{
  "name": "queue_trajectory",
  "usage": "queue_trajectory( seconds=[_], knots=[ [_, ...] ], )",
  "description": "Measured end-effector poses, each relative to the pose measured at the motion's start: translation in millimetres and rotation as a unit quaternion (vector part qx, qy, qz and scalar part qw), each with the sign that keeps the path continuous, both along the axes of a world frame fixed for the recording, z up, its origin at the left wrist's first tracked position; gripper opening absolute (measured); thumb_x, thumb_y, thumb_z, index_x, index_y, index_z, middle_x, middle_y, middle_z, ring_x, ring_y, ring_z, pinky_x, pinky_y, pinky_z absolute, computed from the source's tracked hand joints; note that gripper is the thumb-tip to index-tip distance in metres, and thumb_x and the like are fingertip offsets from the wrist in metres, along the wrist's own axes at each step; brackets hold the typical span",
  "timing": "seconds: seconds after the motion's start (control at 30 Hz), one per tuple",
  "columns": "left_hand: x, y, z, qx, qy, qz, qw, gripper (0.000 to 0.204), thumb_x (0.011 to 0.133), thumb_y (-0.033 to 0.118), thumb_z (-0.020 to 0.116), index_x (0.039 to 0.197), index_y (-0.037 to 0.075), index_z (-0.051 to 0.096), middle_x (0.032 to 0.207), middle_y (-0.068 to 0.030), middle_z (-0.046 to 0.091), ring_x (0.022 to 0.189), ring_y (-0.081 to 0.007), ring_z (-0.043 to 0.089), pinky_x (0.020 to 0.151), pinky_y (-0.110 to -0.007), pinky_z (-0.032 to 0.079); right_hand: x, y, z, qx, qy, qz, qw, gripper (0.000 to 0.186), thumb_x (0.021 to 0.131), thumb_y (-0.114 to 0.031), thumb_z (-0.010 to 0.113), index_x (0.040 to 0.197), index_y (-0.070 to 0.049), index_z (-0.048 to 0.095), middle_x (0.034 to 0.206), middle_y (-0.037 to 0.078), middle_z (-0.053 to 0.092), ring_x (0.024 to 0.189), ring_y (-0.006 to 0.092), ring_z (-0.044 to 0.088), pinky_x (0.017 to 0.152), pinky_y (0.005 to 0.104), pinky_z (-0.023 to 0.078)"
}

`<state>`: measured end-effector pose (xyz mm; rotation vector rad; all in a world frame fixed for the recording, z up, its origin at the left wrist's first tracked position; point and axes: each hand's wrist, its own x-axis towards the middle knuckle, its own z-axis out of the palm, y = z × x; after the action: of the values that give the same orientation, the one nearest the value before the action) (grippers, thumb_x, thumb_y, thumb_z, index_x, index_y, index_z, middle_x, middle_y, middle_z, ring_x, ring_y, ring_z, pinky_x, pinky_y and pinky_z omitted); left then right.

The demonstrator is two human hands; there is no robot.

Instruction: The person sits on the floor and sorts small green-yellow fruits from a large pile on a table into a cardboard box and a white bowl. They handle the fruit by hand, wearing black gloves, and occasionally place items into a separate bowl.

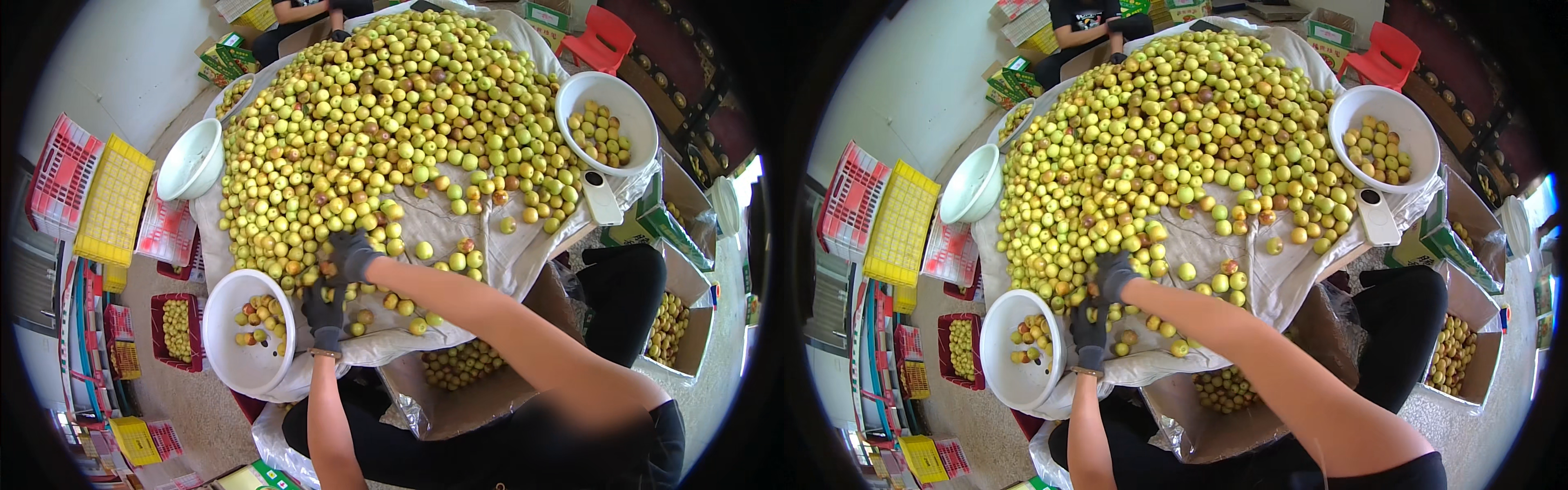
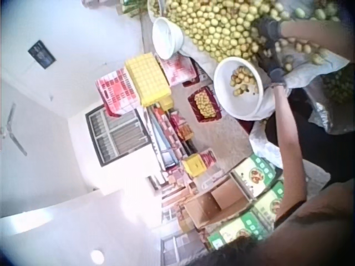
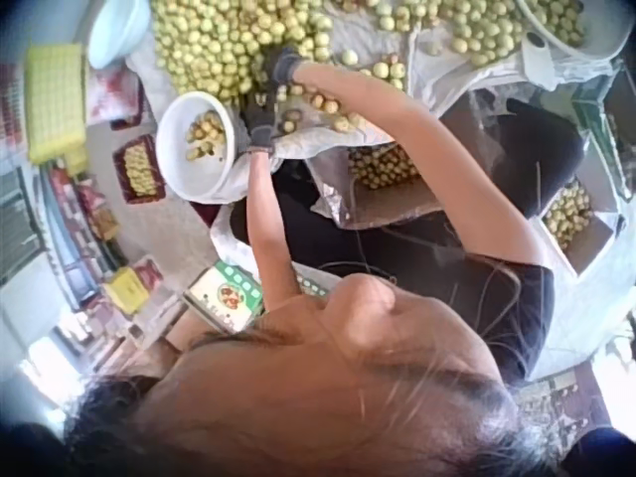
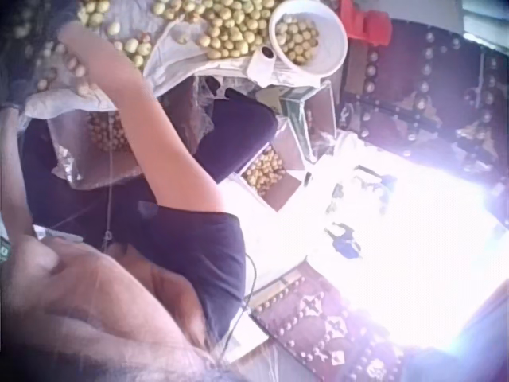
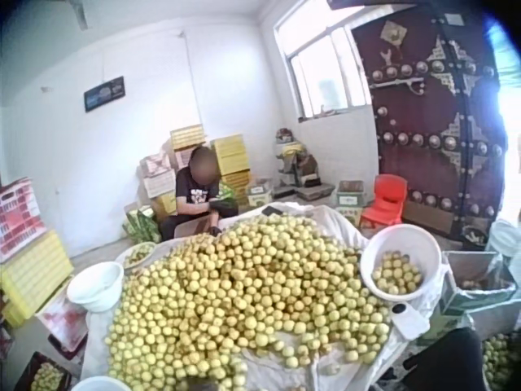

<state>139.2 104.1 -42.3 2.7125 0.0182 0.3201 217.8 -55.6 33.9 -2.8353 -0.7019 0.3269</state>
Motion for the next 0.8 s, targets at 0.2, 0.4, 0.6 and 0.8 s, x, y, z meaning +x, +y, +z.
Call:
queue_trajectory(
  seconds=[0.2, 0.4, 0.6, 0.8],
  knots=[
    [-43, -77, 15, 0.09, -0.009, -0.161, 0.983, 0.069, 0.074, 0.055, 0.064, 0.131, 0.019, 0.046, 0.138, -0.0192, 0.033, 0.117, -0.0433, 0.04, 0.089, -0.059, 0.036, -68, -133, -5, 0.146, -0.028, 0.021, 0.989, 0.056, 0.077, -0.062, 0.055, 0.113, -0.02, 0.062, 0.128, 0.011, 0.05, 0.113, 0.0346, 0.05, 0.091, 0.0484, 0.039],
    [-75, -106, 74, -0.006, 0.049, -0.327, 0.944, 0.052, 0.08, 0.04, 0.065, 0.121, 0.011, 0.054, 0.128, -0.0166, 0.048, 0.117, -0.0381, 0.044, 0.089, -0.049, 0.038, -14, -233, 17, 0.173, -0.035, -0.166, 0.97, 0.049, 0.081, -0.055, 0.056, 0.1, -0.01, 0.065, 0.093, 0.016, 0.066, 0.088, 0.0301, 0.063, 0.076, 0.0395, 0.049],
    [-71, -98, 64, -0.549, 0.141, -0.043, 0.823, 0.032, 0.092, 0.029, 0.053, 0.107, 0.001, 0.058, 0.096, -0.0108, 0.065, 0.078, -0.0178, 0.063, 0.073, -0.028, 0.052, 38, -228, -28, 0.009, -0.07, -0.307, 0.949, 0.033, 0.08, -0.034, 0.056, 0.099, -0.009, 0.066, 0.099, 0.015, 0.066, 0.093, 0.0316, 0.063, 0.079, 0.0411, 0.049],
    [-91, -128, 126, -0.8, 0.373, 0.1, 0.459, 0.055, 0.092, 0.052, 0.042, 0.118, 0.004, 0.052, 0.1, -0.0159, 0.061, 0.08, -0.027, 0.062, 0.061, -0.031, 0.054, -106, -131, 27, 0.368, -0.036, -0.036, 0.928, 0.02, 0.087, -0.019, 0.05, 0.097, -0.004, 0.059, 0.084, 0.017, 0.062, 0.078, 0.0331, 0.06, 0.072, 0.0406, 0.047]
  ],
)
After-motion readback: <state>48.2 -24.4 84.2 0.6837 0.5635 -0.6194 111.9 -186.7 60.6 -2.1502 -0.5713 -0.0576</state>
